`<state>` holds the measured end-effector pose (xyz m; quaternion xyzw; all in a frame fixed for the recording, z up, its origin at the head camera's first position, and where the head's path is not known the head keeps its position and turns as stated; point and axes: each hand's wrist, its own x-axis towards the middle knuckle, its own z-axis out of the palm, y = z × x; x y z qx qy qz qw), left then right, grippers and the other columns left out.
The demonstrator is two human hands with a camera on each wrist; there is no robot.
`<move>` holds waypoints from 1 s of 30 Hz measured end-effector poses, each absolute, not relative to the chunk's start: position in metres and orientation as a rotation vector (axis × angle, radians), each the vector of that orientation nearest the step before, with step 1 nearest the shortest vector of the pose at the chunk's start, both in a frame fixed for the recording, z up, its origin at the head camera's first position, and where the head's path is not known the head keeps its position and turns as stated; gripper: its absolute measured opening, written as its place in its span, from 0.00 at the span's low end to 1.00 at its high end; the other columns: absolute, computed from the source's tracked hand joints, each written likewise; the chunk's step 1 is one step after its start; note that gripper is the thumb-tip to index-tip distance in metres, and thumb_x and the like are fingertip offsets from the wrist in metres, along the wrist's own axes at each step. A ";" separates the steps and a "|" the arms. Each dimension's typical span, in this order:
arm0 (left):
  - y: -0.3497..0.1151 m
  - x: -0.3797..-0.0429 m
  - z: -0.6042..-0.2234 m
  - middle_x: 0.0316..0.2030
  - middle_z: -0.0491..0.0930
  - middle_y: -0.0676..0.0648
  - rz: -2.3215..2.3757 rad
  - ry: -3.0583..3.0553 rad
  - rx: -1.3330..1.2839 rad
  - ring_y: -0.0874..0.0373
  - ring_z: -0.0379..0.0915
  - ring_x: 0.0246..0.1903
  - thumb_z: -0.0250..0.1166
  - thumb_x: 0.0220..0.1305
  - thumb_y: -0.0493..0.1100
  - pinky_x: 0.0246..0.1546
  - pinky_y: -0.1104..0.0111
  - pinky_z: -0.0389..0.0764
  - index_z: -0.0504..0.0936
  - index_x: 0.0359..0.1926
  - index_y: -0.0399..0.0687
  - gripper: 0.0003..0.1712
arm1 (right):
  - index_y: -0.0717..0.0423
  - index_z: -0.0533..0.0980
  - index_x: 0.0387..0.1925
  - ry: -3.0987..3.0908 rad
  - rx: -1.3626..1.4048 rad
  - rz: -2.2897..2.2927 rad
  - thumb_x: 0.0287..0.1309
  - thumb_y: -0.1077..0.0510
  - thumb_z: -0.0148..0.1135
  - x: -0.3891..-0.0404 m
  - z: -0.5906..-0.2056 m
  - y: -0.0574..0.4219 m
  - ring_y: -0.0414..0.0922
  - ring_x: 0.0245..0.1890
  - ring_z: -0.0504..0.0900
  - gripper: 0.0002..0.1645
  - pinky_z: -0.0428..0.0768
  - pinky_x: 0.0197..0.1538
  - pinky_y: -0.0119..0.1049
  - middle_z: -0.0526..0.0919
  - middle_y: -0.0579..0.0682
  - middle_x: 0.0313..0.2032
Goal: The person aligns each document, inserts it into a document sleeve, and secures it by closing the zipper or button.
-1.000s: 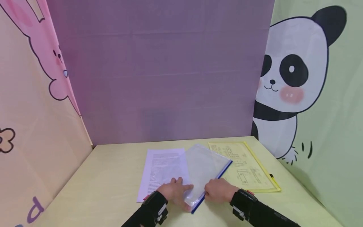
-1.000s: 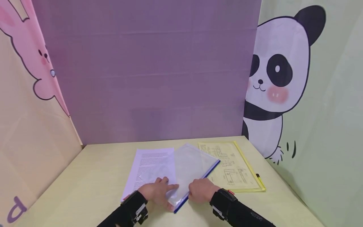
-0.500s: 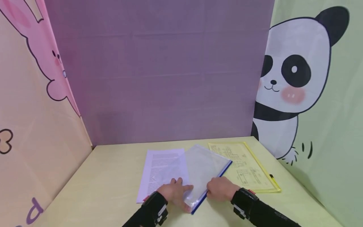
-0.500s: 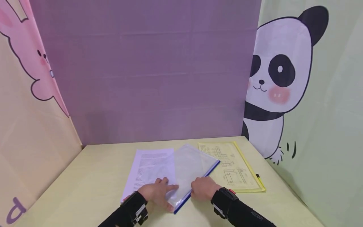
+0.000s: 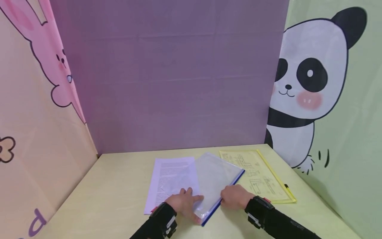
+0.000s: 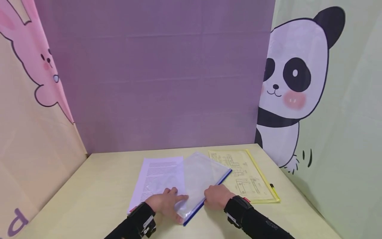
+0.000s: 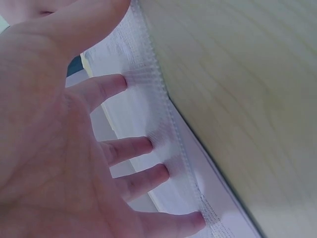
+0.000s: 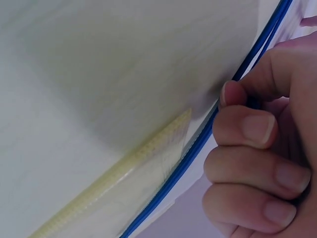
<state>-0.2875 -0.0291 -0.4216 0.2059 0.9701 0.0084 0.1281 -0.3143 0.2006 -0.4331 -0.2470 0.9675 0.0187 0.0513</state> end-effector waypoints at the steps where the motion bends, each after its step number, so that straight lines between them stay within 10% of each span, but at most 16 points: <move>1: -0.029 -0.287 -0.422 0.53 0.71 0.46 0.030 2.823 0.600 0.51 0.66 0.50 0.77 0.46 0.69 0.42 0.51 0.82 0.72 0.70 0.77 0.48 | 0.52 0.81 0.29 2.950 -0.748 0.064 0.61 0.53 0.64 -0.315 -0.433 0.202 0.43 0.24 0.70 0.08 0.70 0.33 0.38 0.72 0.44 0.23; 30: -0.029 -0.287 -0.422 0.52 0.71 0.46 0.041 2.823 0.592 0.51 0.66 0.49 0.77 0.47 0.68 0.42 0.51 0.81 0.72 0.69 0.77 0.46 | 0.51 0.77 0.26 2.987 -0.629 0.040 0.62 0.54 0.64 -0.327 -0.435 0.213 0.44 0.24 0.71 0.10 0.66 0.31 0.38 0.72 0.46 0.22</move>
